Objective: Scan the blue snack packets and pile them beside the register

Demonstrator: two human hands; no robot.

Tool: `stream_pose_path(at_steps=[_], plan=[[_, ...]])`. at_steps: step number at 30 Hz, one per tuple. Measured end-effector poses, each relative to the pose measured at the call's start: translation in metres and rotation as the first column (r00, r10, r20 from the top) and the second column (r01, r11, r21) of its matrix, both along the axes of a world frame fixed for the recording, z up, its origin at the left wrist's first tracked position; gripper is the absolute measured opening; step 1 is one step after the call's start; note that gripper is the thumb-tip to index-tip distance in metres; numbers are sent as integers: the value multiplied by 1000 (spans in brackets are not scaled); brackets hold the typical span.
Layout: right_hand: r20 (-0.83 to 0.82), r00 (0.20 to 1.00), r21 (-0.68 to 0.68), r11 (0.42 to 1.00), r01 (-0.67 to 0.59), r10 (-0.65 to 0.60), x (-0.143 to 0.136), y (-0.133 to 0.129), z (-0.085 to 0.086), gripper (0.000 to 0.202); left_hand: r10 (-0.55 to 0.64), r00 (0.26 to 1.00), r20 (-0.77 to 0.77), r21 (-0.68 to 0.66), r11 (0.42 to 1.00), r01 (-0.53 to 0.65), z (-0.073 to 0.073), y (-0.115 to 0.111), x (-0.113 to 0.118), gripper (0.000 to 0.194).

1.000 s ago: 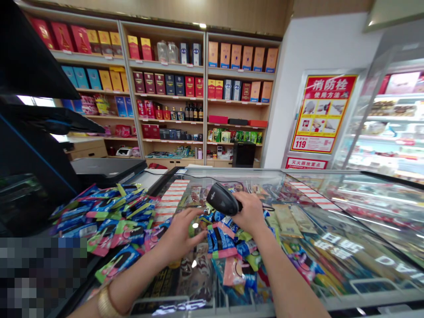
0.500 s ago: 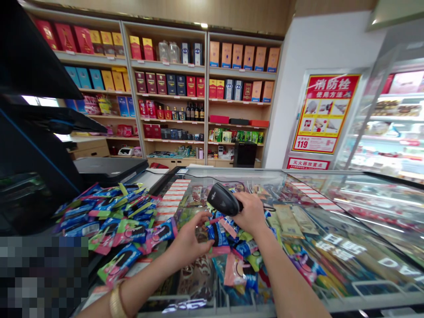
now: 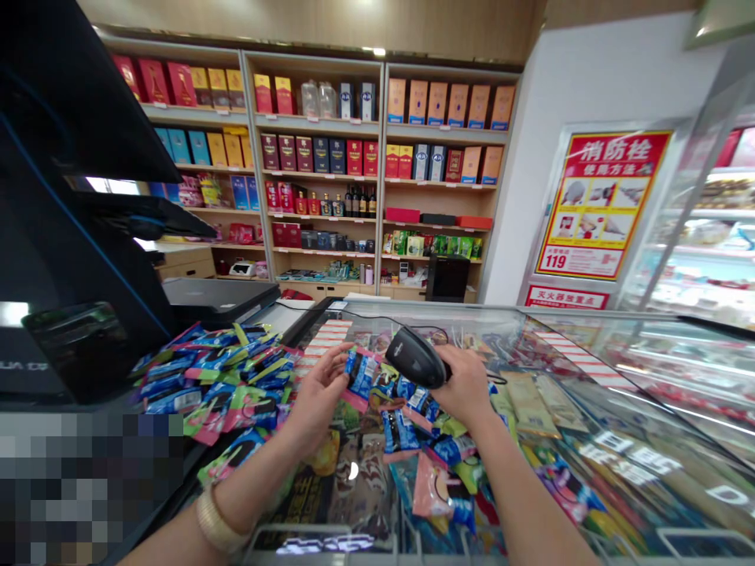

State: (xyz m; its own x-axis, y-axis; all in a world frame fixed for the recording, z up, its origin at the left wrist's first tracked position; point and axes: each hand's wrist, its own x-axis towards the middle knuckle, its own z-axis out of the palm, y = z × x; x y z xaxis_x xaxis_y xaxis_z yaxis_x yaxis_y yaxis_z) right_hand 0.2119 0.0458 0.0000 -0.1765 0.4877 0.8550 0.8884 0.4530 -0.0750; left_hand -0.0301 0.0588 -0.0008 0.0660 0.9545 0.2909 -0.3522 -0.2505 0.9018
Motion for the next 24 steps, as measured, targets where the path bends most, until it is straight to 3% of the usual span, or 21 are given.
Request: stream_pose_path(at_steps=[5, 15, 20, 24], plan=[[32, 996, -88, 993, -75, 78, -6, -4, 3, 17, 104, 994, 19, 4, 995, -104, 4, 10, -12, 46], [69, 984, -231, 962, -146, 165, -15, -8, 7, 12, 130, 991, 17, 3, 992, -130, -1, 15, -14, 46], [62, 983, -250, 956, -153, 173, -15, -9, 7, 12, 81, 997, 4, 7, 997, -81, 0, 12, -15, 43], [58, 990, -202, 973, -112, 126, -13, -7, 4, 18, 155, 975, -158, 42, 988, -150, 3, 12, -17, 35]])
